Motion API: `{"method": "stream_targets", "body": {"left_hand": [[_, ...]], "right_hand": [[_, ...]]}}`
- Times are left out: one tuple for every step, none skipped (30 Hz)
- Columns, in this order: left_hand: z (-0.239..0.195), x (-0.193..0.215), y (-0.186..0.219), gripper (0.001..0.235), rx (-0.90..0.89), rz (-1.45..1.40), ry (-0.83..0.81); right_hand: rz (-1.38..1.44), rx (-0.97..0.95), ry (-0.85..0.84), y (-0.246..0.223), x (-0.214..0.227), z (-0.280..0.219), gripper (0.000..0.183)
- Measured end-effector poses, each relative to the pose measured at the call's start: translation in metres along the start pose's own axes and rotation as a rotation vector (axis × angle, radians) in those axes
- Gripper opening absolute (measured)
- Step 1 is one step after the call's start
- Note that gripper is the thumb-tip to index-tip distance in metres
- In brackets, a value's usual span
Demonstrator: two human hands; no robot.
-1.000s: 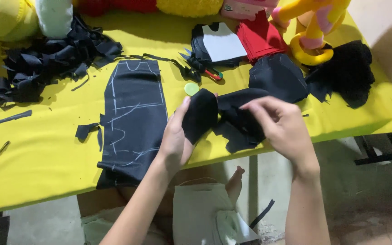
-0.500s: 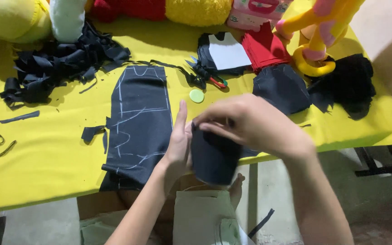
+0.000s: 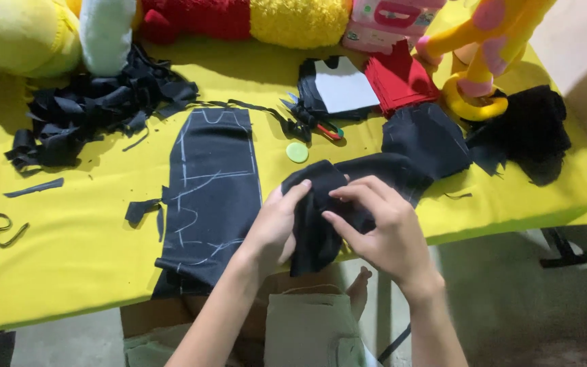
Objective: The person places a white paper pattern on a piece of black fabric and traces its outline with chalk. They then use scissors to cut the fabric along the marked lines, creating a shaped piece. Finally, the person folds the cut fabric piece.
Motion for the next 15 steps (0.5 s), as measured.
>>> {"method": "stream_targets", "body": {"left_hand": [[0.001,0.0,0.0,0.043,-0.001,-0.052,-0.009],[0.002,0.001,-0.001,0.043,-0.002,-0.103,-0.018],[0.002,0.0,-0.001,0.043,-0.002,-0.108,-0.015],[0.001,0.0,-0.001,0.043,0.008,-0.112,-0.009],[0.0,0.0,0.0,0.042,0.019,-0.116,-0.001],[0.007,0.007,-0.003,0.042,0.019,-0.121,0.003],[0.015,0.012,-0.004,0.042,0.003,-0.06,0.03],[0.023,0.017,-0.006,0.043,-0.013,0.001,0.058],[0.023,0.018,-0.007,0.043,-0.018,-0.005,0.061],[0.022,0.018,-0.008,0.044,-0.03,-0.047,0.03],[0.022,0.018,-0.011,0.045,-0.035,-0.09,-0.001],[0.013,0.015,-0.007,0.045,-0.035,-0.096,0.003],[0.004,0.008,-0.003,0.043,-0.028,-0.1,-0.061],[-0.005,0.001,0.002,0.043,-0.022,-0.105,-0.126],[-0.003,0.002,0.001,0.043,-0.03,-0.105,-0.13]], "right_hand": [[0.002,-0.001,0.014,0.0,0.0,0.0,0.026],[0.003,-0.002,0.028,0.0,-0.001,0.0,0.026],[0.006,-0.001,0.023,0.001,-0.001,0.001,0.026],[0.034,-0.019,0.01,0.002,-0.003,0.002,0.02],[0.064,-0.037,-0.003,0.003,-0.005,0.004,0.014],[0.068,-0.036,-0.008,0.004,-0.004,0.004,0.014],[0.125,-0.063,-0.027,0.006,-0.003,0.005,0.017],[0.183,-0.09,-0.045,0.009,-0.002,0.006,0.02],[0.185,-0.084,-0.049,0.007,-0.001,0.009,0.02],[0.158,-0.073,-0.066,0.006,0.001,0.012,0.019],[0.131,-0.068,-0.084,0.003,0.002,0.014,0.019],[0.134,-0.067,-0.09,-0.002,0.005,0.016,0.019],[0.029,-0.111,-0.103,-0.005,0.01,0.018,0.016],[-0.075,-0.156,-0.117,-0.008,0.015,0.02,0.018],[-0.079,-0.147,-0.115,-0.011,0.014,0.02,0.018]]}}
Point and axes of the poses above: each hand's wrist, its own z-axis towards the middle knuckle, its own x-axis out of the back of the hand, y = z × x, the point moved 4 cm from there along z, towards the middle knuckle, and after that the axes turned 13 degrees about x, right-handed, at the moved point
